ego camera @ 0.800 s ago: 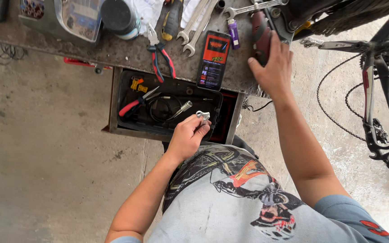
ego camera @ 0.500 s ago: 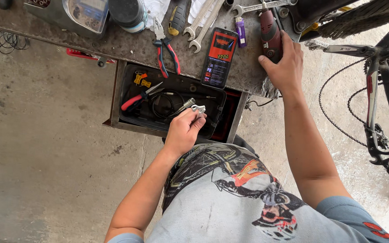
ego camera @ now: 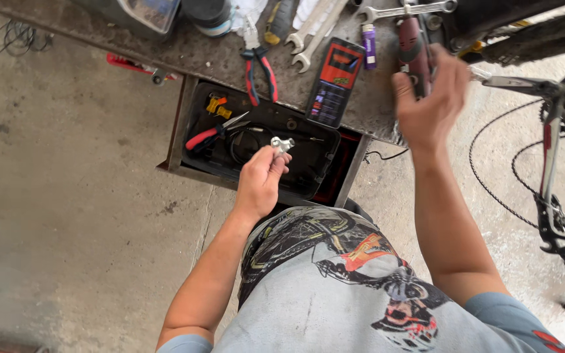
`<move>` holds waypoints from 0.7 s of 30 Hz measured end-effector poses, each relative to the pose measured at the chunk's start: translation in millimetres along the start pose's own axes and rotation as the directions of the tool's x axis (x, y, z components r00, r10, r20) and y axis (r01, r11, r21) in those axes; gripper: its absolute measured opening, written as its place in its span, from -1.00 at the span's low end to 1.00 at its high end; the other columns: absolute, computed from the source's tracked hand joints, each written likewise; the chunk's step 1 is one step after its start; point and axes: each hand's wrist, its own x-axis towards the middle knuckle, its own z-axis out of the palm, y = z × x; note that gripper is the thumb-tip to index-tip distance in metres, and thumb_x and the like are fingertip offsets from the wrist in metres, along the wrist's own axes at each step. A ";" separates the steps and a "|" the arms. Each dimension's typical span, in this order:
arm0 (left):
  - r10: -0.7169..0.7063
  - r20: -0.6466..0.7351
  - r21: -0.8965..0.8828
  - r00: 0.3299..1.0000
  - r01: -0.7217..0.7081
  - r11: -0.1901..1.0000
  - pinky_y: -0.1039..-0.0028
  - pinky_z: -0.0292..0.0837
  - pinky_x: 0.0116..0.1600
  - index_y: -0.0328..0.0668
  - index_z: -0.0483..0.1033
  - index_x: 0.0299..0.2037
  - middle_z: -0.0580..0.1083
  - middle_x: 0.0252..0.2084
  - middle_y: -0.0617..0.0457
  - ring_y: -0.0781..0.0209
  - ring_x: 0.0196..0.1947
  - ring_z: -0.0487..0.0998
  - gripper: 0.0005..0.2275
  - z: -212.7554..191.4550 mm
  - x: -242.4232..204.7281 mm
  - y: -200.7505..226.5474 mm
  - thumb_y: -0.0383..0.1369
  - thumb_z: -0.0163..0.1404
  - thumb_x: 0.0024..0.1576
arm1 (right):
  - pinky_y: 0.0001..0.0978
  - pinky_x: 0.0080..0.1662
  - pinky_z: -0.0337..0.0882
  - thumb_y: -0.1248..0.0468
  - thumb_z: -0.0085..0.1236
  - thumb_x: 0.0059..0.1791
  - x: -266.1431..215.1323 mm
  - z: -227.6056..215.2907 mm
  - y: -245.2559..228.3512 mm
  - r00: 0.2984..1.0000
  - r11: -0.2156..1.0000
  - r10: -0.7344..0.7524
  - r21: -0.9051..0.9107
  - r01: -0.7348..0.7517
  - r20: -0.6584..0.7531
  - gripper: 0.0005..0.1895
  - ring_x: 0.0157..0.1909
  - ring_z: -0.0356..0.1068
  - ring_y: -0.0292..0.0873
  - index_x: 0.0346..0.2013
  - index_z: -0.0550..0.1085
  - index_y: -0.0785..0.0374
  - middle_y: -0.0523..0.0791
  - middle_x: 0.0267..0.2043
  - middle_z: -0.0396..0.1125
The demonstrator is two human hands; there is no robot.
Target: The person holds a metal bike part and uses a rotary tool to sand or grind its surface, then manipulates a small piece of cable using pliers and fits it into the metal part.
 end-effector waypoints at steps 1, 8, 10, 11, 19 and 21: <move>-0.009 -0.007 -0.001 1.000 0.009 1.000 0.41 0.51 -0.13 -0.24 0.48 -0.23 0.56 -0.16 0.01 0.20 -0.29 0.62 -0.79 -4.2 0.2 2.5 -0.33 -0.17 0.36 | -0.04 -0.08 0.37 -0.04 0.24 0.19 1.4 6.7 -19.5 1.000 1.000 -0.003 0.007 0.003 0.009 -0.42 0.06 0.27 0.09 0.21 0.40 0.42 0.12 0.02 0.32; 0.153 -0.161 0.089 0.975 -0.140 0.986 0.42 0.41 -0.13 -0.20 0.50 -0.25 0.52 -0.32 0.08 0.19 -0.31 0.57 -0.77 -32.3 0.1 32.7 -0.26 -0.12 0.38 | 0.02 -0.12 0.47 -0.05 0.37 0.06 25.7 101.2 -138.5 0.859 0.974 -0.217 0.161 0.159 0.463 -0.52 -0.02 0.37 0.15 -0.06 0.47 0.30 0.06 -0.08 0.33; 0.203 -0.185 0.125 0.961 -0.182 0.975 0.42 0.39 -0.10 -0.20 0.54 -0.21 0.52 -0.34 0.08 0.19 -0.30 0.52 -0.78 -39.3 -1.5 44.5 -0.28 -0.12 0.38 | 0.08 -0.20 0.48 -0.24 0.32 0.04 33.7 130.9 -154.9 0.823 0.992 -0.124 0.040 0.123 0.554 -0.39 -0.07 0.34 0.18 -0.21 0.43 0.29 0.05 -0.16 0.27; 0.205 -0.200 0.133 0.958 -0.180 0.975 0.42 0.43 -0.10 -0.21 0.53 -0.20 0.53 -0.30 0.08 0.19 -0.30 0.54 -0.75 -41.1 -4.1 48.1 -0.24 -0.13 0.39 | 0.09 -0.22 0.48 -0.27 0.35 0.00 34.3 143.7 -157.6 0.796 0.994 -0.073 -0.022 0.107 0.600 -0.35 -0.11 0.38 0.20 -0.16 0.42 0.28 0.07 -0.14 0.30; 0.281 -0.253 0.265 0.926 -0.213 0.940 0.36 0.36 -0.16 -0.24 0.51 -0.23 0.53 -0.29 0.06 0.11 -0.31 0.48 -0.71 -36.8 -14.1 46.2 -0.21 -0.15 0.40 | -0.10 -0.28 0.26 0.04 0.16 -0.24 28.0 77.2 -150.5 0.553 0.891 0.208 0.077 -0.447 0.807 -0.51 -0.28 0.37 0.00 -0.13 0.26 0.14 -0.09 -0.33 0.39; 0.383 -0.345 0.308 0.857 -0.282 0.909 0.26 0.54 -0.13 -0.21 0.53 -0.26 0.48 -0.40 -0.07 -0.14 -0.33 0.61 -0.77 -28.9 -12.8 36.6 -0.27 -0.02 0.39 | -0.22 -0.35 0.46 0.20 0.01 -0.29 -21.1 65.0 -110.7 0.433 -0.079 0.042 0.435 -0.897 0.900 -0.43 -0.38 0.52 0.09 0.03 0.36 0.15 0.15 -0.41 0.37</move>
